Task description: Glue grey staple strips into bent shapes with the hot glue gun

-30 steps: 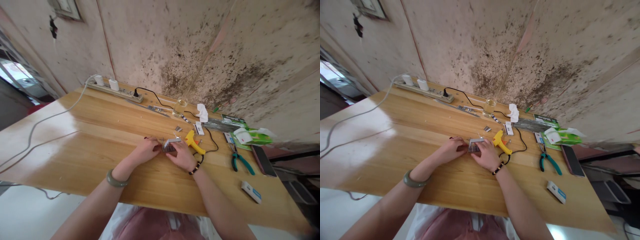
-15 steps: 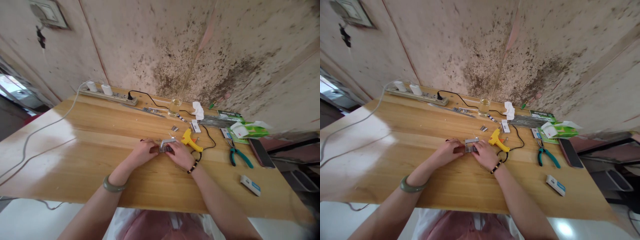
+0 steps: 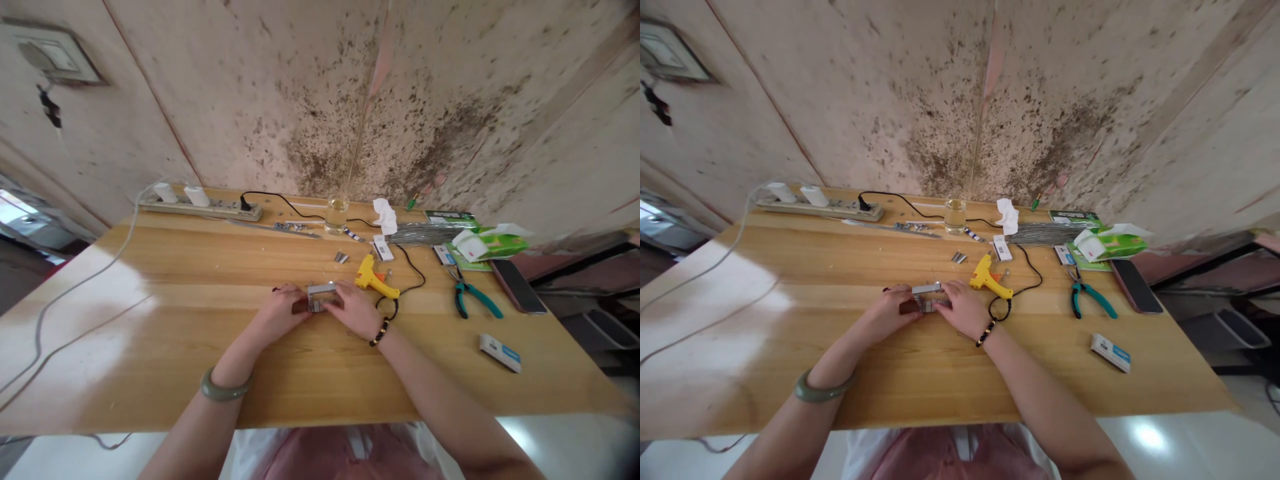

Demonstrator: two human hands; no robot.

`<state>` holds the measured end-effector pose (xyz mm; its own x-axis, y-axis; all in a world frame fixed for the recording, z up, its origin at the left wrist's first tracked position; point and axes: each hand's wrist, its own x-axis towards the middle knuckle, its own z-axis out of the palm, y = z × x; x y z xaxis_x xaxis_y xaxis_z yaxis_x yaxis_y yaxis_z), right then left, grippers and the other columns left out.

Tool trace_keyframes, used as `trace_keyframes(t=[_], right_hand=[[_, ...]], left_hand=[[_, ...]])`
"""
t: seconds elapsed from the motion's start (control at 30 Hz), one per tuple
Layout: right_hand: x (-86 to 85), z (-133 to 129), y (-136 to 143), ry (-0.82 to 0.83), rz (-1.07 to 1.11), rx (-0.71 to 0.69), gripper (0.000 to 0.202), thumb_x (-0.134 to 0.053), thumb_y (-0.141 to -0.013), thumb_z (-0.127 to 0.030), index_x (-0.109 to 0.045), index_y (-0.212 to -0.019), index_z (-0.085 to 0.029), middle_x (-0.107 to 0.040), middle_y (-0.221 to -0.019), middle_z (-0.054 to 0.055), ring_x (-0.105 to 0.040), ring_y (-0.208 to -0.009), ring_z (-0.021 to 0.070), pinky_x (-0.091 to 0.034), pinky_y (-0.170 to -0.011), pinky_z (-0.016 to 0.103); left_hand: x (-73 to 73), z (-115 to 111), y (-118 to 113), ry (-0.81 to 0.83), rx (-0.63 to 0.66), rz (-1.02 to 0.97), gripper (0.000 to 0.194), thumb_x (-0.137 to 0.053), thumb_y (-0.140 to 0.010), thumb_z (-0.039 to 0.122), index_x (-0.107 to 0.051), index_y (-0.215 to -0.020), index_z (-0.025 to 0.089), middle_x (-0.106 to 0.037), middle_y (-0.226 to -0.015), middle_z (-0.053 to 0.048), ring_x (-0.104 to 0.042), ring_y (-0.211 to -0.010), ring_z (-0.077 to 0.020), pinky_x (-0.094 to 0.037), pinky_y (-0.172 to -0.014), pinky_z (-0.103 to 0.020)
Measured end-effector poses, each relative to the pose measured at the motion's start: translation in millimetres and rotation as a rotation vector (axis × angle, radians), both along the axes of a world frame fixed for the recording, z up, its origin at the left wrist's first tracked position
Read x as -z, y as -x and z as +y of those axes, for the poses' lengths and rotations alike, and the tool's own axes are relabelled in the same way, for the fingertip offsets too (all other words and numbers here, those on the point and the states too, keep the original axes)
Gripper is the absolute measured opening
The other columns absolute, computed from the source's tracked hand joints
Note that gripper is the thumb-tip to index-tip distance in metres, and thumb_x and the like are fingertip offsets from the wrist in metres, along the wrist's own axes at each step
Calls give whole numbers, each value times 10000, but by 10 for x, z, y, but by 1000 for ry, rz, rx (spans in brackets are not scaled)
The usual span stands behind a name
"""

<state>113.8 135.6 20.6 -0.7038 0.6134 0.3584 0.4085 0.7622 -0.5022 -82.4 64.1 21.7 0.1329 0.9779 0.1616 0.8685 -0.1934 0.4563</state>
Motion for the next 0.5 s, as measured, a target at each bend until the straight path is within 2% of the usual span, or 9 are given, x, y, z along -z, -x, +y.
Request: trace_keyframes(t=[0.1,0.23,0.37,0.5], right_hand=[[-14,15,-4,118,181,97,365,-572,-820,-173,-476,-1172,-185,-578,-1018,67,-572,-839,167,-491,-813,343],[-108,5,-7,131,243,56,547,-492,-828,-96,-339,-1331,-248,-490,-1172,82,-567,-848,154,-469,-892,367],[-202,-16,-1,87,193,-12,537,-443,-834,-57,-380,-1321,-275,-415,-1265,81,-543,-993,170,-412,-981,384],[-207,-10,21,76,200,-54,487,-446,-824,-43,-468,-1254,-271,-403,-1276,72,-454,-1162,194,-371,-1021,401]], left_hand=[[-11,1,-5,18,-8,14,118,-662,-718,276,-669,-799,191,-633,-833,-44,-592,-814,-201,-444,-756,-310],[-26,-4,-4,15,-6,21,123,-664,-715,271,-668,-810,193,-627,-836,-45,-594,-811,-201,-442,-758,-310],[-29,-11,1,7,-9,22,140,-662,-717,284,-663,-817,185,-625,-847,-52,-590,-824,-205,-440,-762,-307],[-14,-8,0,9,-17,16,144,-653,-721,292,-661,-812,182,-622,-840,-50,-585,-805,-201,-434,-749,-307]])
